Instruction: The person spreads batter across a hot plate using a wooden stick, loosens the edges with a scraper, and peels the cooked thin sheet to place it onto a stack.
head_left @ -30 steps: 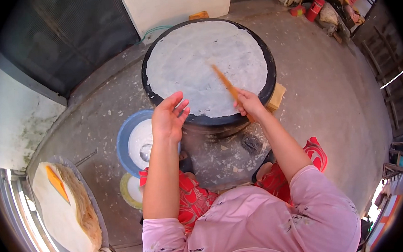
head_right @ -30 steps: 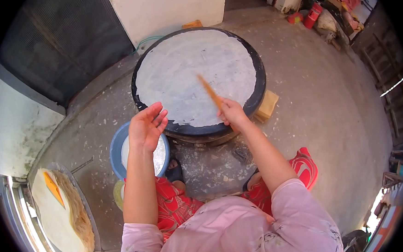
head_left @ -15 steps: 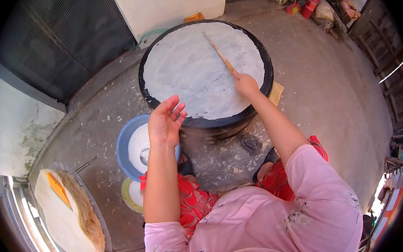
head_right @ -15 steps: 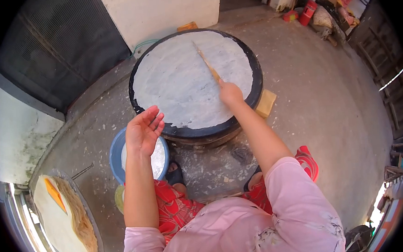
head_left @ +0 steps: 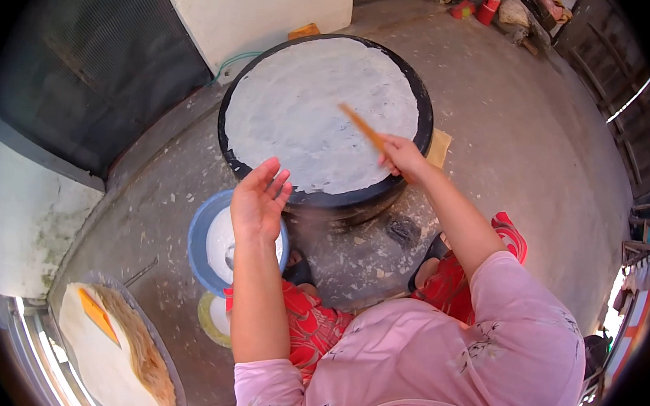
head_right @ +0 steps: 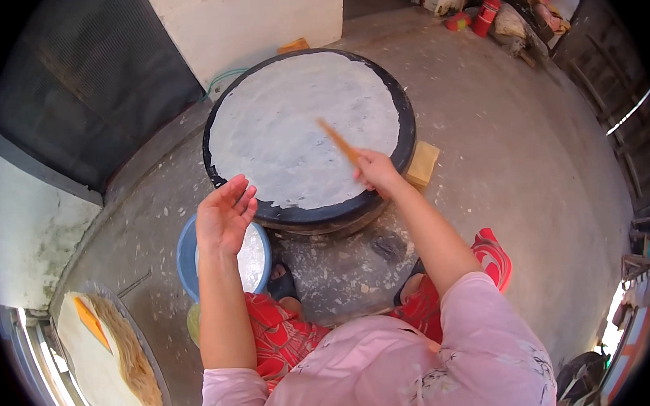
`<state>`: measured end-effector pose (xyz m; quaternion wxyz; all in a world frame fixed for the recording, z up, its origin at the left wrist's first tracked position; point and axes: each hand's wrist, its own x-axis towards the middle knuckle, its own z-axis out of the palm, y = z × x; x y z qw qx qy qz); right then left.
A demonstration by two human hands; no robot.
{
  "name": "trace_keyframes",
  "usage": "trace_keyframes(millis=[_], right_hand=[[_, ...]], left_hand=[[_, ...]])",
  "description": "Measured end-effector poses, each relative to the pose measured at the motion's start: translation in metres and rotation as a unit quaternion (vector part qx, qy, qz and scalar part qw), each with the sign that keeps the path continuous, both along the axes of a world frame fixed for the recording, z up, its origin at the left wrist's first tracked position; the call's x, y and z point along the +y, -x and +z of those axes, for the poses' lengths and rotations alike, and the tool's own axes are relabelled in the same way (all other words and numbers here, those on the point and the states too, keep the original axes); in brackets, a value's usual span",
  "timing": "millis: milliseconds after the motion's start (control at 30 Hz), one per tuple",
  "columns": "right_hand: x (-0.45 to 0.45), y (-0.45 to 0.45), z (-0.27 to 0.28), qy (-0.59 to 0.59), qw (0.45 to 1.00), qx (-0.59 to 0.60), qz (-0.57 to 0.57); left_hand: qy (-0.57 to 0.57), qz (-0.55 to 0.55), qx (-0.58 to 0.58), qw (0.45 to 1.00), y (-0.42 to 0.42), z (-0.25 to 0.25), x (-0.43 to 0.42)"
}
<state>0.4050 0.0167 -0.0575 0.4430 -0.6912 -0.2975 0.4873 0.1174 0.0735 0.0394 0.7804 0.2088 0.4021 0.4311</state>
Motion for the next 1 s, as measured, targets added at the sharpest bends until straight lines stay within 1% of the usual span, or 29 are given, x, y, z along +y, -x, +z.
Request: trace_keyframes(millis=[33,67,133,167,200,267,400,467,500,533,567,600,667,700,767,800,833,867,900,933,1000], right_hand=[[-0.005,-0.001,0.002,0.011,0.999,-0.004,0.040],[-0.007,-0.008,0.001,0.009,0.999,-0.005,0.036],[-0.011,-0.027,-0.004,0.001,0.988,0.032,-0.150],[-0.011,-0.036,-0.005,0.004,0.986,-0.012,-0.167],[-0.013,-0.036,-0.002,0.004,0.985,-0.012,-0.169],[-0.015,-0.035,0.006,-0.025,0.986,0.029,-0.160],[-0.015,-0.032,0.004,-0.010,0.987,0.028,-0.159],[-0.009,-0.038,-0.002,0.044,0.985,-0.111,-0.123],[-0.004,-0.043,-0.010,0.045,0.985,-0.110,-0.124],[0.002,-0.047,-0.019,0.034,0.945,-0.318,-0.065],[0.006,-0.052,-0.026,0.022,0.859,-0.512,-0.002],[0.008,-0.050,-0.025,0.023,0.859,-0.511,-0.002],[0.015,-0.040,-0.025,0.097,0.845,-0.523,0.046],[0.012,-0.035,-0.023,0.097,0.846,-0.523,0.043],[-0.003,-0.021,-0.019,0.019,0.870,-0.490,0.054],[-0.012,-0.019,-0.013,0.019,0.869,-0.491,0.053],[-0.022,-0.020,-0.005,0.032,0.962,-0.272,-0.022],[-0.030,-0.024,0.000,0.044,0.994,-0.035,-0.094],[-0.038,-0.032,0.001,0.018,0.983,0.113,-0.145],[-0.044,-0.034,0.000,0.019,0.982,0.113,-0.147],[-0.054,-0.036,-0.004,0.004,0.977,0.061,-0.205]], left_hand=[[-0.001,-0.005,-0.001,1.000,0.000,0.001,0.000],[0.000,-0.001,0.001,1.000,0.000,0.002,-0.001],[0.001,0.000,0.002,1.000,0.001,0.003,-0.001],[-0.003,0.002,0.005,1.000,0.001,0.003,-0.001],[-0.006,0.004,0.010,1.000,0.001,0.003,-0.002],[-0.005,0.002,0.008,1.000,0.001,0.003,-0.003],[-0.005,0.002,0.010,1.000,-0.001,0.004,-0.003],[-0.006,-0.002,0.011,1.000,-0.002,0.003,-0.003],[-0.006,-0.005,0.011,1.000,-0.002,0.003,-0.003],[-0.006,-0.006,0.012,1.000,-0.003,0.002,-0.003],[-0.005,-0.008,0.014,1.000,-0.004,0.002,-0.004],[-0.003,-0.009,0.015,1.000,-0.004,0.002,-0.004],[-0.001,-0.012,0.017,1.000,-0.005,0.002,-0.005],[-0.001,-0.014,0.016,1.000,-0.005,0.004,-0.005],[-0.003,-0.017,0.014,1.000,-0.004,0.002,-0.004],[-0.001,-0.018,0.014,1.000,-0.003,0.001,-0.003],[-0.003,-0.019,0.013,1.000,-0.003,0.001,-0.002],[-0.004,-0.021,0.010,1.000,-0.003,0.000,-0.001],[-0.004,-0.024,0.006,1.000,-0.002,-0.001,-0.001],[-0.003,-0.026,0.006,1.000,-0.002,-0.001,-0.003],[-0.006,-0.029,0.010,1.000,-0.003,-0.001,-0.003]])
